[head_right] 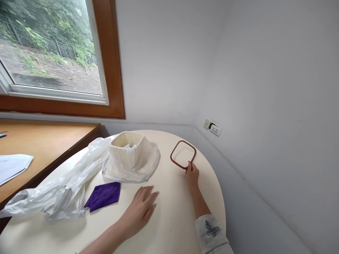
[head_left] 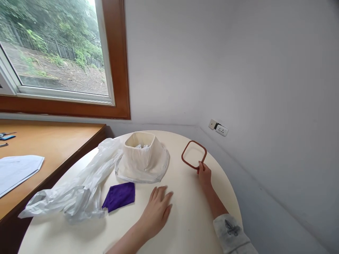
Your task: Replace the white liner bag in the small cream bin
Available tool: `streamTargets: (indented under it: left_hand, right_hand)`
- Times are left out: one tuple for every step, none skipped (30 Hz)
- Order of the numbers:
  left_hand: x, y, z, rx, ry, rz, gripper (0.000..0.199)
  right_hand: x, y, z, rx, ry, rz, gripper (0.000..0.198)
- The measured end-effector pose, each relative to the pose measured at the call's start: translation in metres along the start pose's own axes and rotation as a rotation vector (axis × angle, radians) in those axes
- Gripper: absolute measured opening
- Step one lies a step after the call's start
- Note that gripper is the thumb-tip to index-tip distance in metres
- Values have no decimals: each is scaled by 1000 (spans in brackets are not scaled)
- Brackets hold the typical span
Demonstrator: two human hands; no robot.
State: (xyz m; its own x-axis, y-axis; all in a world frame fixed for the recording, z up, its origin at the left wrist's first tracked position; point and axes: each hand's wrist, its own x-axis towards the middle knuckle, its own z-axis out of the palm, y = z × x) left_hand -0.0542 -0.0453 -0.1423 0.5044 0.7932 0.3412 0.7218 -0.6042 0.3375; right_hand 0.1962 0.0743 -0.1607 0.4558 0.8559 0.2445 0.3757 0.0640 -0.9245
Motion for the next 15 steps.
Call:
streamTargets:
  left_hand:
    - [-1,0,1,2,-15,-8,35]
    - [-2,0,3,5,-28,-16,36]
    - [-2,1,4,7,-37,-22,37]
    - [-3,2,5,10,-45,-27,37]
    - [-3,2,6,14,-51,-31,38]
    - [-3,2,6,18,-56,-33,38]
    - [-4,2,7,21,-59,-35,38]
    - [-3,2,8,24,-59,-37,38]
    - [-3,2,8,26,-57,-37,38]
    - [-3,1,8,27,-53,-39,38]
    - [-3,1,8,29,-50,-40,38]
    - [-3,1,8,29,-49,-40,38]
    - [-3,1,8,30,-50,-40,38]
    - [-3,1,7,31,-52,-41,37]
    - [-4,1,7,32,-56,-43,37]
  right_hand:
    - [-1,1,0,-4,-4,-2,47]
    - [-2,2,0,-8,-8,-5,47]
    - [-3,2,0,-13,-12,-6,46]
    - [-3,2,-1,-17,-16,-7,47]
    - [-3,2,-1,-22,-20,-7,47]
    - [-3,2,-1,-27,-24,-7,47]
    - [-3,2,-2,-32,-26,-7,48]
    - [-3,1,-3,-39,-26,-6,49]
    - [-2,1,-4,-48,-23,-4,50]
    - [-1,1,-5,-58,-17,-1,51]
    - [0,1,-6,-70,-8,1,53]
    - [0,1,-8,-81,1,3,54]
    - [1,1,-9,-92,9,4,56]
    - [2,1,-11,-101,16,4,56]
    - [2,1,-12,-108,22,3,57]
